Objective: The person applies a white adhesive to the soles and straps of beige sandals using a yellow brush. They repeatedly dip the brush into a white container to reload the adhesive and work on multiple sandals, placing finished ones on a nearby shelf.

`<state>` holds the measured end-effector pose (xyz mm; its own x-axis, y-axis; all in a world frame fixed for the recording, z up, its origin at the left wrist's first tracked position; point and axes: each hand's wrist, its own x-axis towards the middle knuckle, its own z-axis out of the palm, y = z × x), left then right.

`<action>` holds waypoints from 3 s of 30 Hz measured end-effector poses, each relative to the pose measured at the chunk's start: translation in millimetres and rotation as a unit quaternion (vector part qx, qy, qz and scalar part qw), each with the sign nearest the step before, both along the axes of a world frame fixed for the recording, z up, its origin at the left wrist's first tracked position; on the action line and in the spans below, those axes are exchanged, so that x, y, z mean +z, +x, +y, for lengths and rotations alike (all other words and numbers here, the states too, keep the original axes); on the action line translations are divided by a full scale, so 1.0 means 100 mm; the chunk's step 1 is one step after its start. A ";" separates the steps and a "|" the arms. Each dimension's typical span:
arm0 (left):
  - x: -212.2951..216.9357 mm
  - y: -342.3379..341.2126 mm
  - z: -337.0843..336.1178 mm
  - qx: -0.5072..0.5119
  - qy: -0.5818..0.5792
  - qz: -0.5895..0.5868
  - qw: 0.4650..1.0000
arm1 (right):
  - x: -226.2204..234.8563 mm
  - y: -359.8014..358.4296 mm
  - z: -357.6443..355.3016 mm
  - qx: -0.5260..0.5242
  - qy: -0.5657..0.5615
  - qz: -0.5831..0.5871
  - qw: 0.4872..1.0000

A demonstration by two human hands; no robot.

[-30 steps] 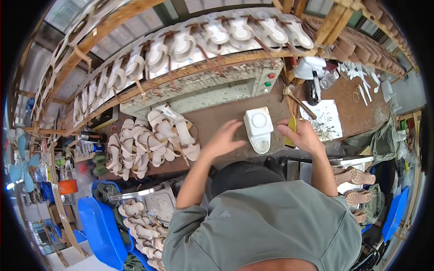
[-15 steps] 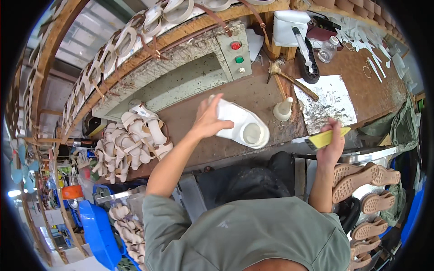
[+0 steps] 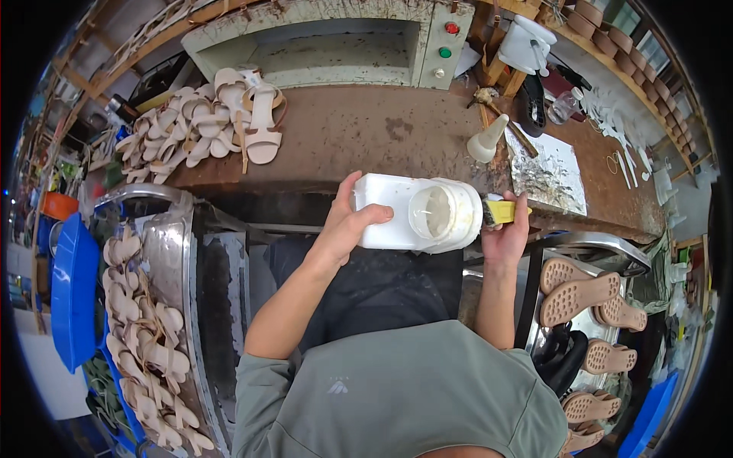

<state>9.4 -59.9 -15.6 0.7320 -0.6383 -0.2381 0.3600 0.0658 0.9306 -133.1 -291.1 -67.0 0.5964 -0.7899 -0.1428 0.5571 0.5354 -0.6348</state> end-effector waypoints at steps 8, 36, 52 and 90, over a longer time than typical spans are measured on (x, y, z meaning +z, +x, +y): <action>-0.46 -0.24 0.38 -0.082 -0.177 0.136 0.971 | 0.36 -0.27 0.28 0.016 -0.147 -0.004 0.989; 0.09 1.79 -1.99 -0.374 0.245 -0.682 0.580 | 0.86 0.35 0.22 -0.137 -0.873 0.020 0.468; -0.32 1.96 -1.63 -0.235 0.104 -0.549 0.795 | 0.03 1.78 -0.23 -0.165 -0.352 0.185 0.902; -0.36 -0.07 -0.23 -0.129 -0.115 -0.046 0.984 | 1.01 0.26 0.48 -0.159 -0.893 -0.034 0.418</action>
